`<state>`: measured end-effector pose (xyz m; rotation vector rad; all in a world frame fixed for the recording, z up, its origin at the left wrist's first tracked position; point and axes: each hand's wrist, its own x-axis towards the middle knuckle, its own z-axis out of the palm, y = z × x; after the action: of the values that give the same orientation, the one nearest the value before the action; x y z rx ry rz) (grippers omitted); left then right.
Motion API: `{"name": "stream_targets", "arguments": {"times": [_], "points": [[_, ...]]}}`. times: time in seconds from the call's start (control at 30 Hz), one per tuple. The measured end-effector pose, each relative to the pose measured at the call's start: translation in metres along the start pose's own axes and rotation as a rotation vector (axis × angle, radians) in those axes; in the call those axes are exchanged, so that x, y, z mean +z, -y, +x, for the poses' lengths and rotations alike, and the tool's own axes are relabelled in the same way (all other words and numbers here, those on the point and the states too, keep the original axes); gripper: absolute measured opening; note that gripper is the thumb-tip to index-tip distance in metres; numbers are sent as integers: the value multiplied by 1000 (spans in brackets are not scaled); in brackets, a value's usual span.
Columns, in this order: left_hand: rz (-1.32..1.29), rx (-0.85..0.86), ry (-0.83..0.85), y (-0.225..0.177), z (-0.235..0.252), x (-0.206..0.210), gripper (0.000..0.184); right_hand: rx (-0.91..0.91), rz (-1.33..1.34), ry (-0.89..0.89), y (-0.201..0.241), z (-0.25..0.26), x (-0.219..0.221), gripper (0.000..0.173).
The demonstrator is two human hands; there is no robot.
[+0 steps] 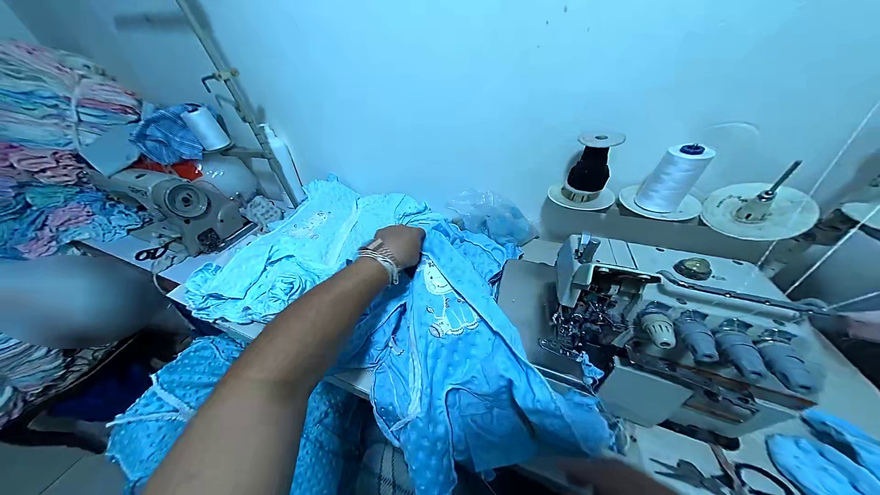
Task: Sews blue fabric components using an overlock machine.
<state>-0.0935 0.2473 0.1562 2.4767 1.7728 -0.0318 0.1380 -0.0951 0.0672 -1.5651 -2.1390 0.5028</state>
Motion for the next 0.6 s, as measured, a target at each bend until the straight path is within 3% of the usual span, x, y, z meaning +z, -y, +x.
{"name": "stream_targets", "arguments": {"times": [0.07, 0.13, 0.2, 0.27, 0.3, 0.37, 0.4, 0.47, 0.5, 0.6], "points": [[-6, -45, -93, -9, 4, -1, 25, -165, -113, -251, 11, 32, -29, 26], [-150, 33, -263, -20, -9, -20, 25, -263, -274, -476, 18, 74, -49, 34], [-314, 268, -448, -37, -39, -37, 24, -201, -334, -570, 30, 120, -63, 59], [-446, 583, -581, -59, -72, -49, 21, -79, -259, -518, 49, 165, -75, 96], [-502, 726, -613, -67, -88, -54, 20, -54, -181, -532, 58, 185, -81, 94], [-577, 894, -699, -66, -110, -68, 26, -69, 2, -638, 71, 216, -96, 60], [-619, 916, -781, -54, -116, -76, 35, -101, 129, -667, 76, 227, -106, 42], [-725, 779, -909, -12, -116, -85, 51, -156, 442, -662, 95, 235, -129, 23], [-804, 645, -844, 14, -115, -84, 60, -175, 588, -640, 109, 233, -140, 19], [-1092, 382, -333, 60, -115, -48, 78, -393, 810, -547, 147, 228, -163, 20]]}}
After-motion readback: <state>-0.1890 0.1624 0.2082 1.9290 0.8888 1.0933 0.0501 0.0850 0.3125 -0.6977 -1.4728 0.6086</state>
